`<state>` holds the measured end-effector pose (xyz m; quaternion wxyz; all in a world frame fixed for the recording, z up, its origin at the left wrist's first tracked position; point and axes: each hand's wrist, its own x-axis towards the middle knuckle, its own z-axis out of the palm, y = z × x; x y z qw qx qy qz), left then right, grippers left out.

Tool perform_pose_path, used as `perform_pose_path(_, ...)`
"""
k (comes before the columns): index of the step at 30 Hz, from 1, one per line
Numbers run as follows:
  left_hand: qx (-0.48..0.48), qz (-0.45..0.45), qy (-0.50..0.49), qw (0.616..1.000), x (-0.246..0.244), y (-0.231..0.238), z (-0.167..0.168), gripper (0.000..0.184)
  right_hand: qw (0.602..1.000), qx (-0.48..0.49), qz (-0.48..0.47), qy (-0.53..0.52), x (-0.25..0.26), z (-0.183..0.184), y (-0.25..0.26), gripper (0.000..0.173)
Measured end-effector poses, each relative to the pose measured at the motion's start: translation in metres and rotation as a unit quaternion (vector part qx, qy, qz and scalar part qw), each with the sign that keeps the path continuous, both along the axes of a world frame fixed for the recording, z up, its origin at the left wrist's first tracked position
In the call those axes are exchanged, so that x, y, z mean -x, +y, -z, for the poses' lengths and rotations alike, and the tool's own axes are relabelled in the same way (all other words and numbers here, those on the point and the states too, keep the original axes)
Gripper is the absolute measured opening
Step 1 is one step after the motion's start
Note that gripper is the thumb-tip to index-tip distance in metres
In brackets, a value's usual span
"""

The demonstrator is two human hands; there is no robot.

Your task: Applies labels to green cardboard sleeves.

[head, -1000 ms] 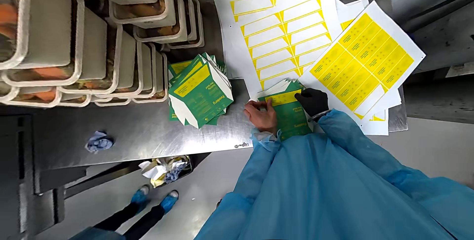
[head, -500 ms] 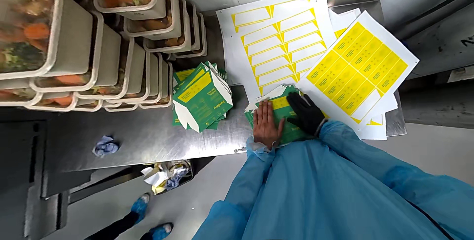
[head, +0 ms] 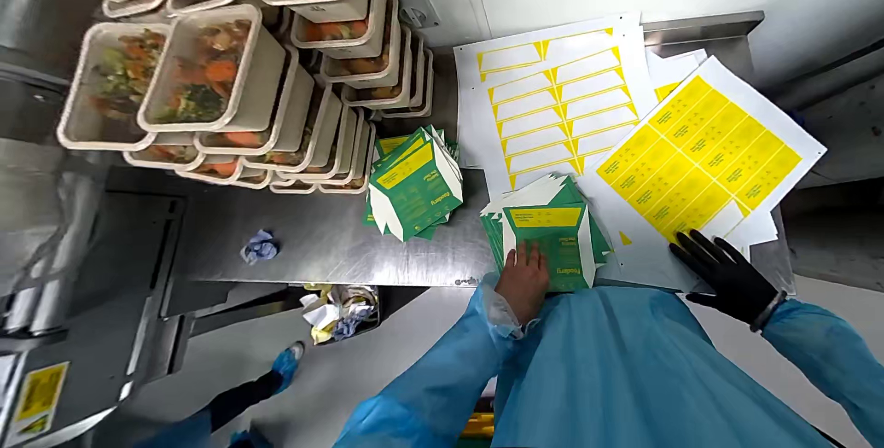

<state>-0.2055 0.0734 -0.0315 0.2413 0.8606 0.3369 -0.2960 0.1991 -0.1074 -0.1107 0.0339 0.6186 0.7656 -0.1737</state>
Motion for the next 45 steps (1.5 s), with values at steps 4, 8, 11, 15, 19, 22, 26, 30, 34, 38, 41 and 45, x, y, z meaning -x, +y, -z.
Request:
perform_pose_path(4, -0.259, -0.057, -0.327, 0.907, 0.035, -0.026, -0.025, 0.032, 0.998, -0.026, -0.033, 0.049, -0.019, 0.007, -0.01, 0.073)
perform_pose_path(8, -0.435, -0.131, -0.411, 0.79, 0.082, -0.001, -0.056, 0.034, 0.992, -0.087, -0.05, 0.073, -0.021, 0.0, -0.012, 0.041)
perform_pose_path(11, -0.511, -0.179, -0.342, 0.768, 0.125, 0.054, -0.021, 0.038, 0.979, -0.18, -0.027, 0.088, -0.02, 0.0, -0.016, 0.034)
perform_pose_path(15, -0.4, -0.241, -0.22, 0.856, 0.148, 0.103, 0.013, 0.041, 0.962, -0.259, 0.033, 0.082, -0.012, -0.009, -0.014, 0.032)
perform_pose_path(19, -0.266, -0.345, -0.334, 0.836, 0.053, 0.055, -0.008, 0.045, 0.948, -0.309, 0.051, 0.063, 0.002, -0.032, -0.006, 0.034)
perform_pose_path(22, 0.212, -0.54, -0.415, 0.701, -0.087, -0.025, -0.029, 0.06, 0.942, -0.332, 0.029, 0.041, 0.015, -0.055, -0.004, 0.038)
perform_pose_path(26, 0.404, -0.602, -0.424, 0.543, -0.193, -0.07, -0.022, 0.051, 0.952, -0.291, -0.038, 0.086, 0.023, -0.067, -0.008, 0.039)
perform_pose_path(30, 0.374, -0.64, -0.483, 0.466, -0.223, -0.081, -0.001, 0.029, 0.923, -0.305, 0.094, 0.215, 0.02, -0.061, -0.007, 0.036)
perform_pose_path(34, 0.371, -0.634, -0.515, 0.443, -0.232, -0.1, 0.0, 0.03, 0.878, -0.278, 0.275, 0.277, 0.021, -0.071, 0.014, 0.055)
perform_pose_path(38, 0.402, -0.675, -0.498, 0.366, -0.248, -0.105, -0.008, 0.039, 0.885, -0.279, 0.248, 0.28, 0.022, -0.064, 0.01, 0.067)
perform_pose_path(41, 0.417, -0.669, -0.5, 0.359, -0.251, -0.104, -0.011, 0.045, 0.897, -0.254, 0.225, 0.284, 0.019, -0.062, 0.0, 0.074)
perform_pose_path(45, 0.354, -0.648, -0.523, 0.427, -0.257, -0.106, -0.009, 0.038, 0.863, -0.161, 0.289, 0.382, 0.011, -0.082, -0.001, 0.079)
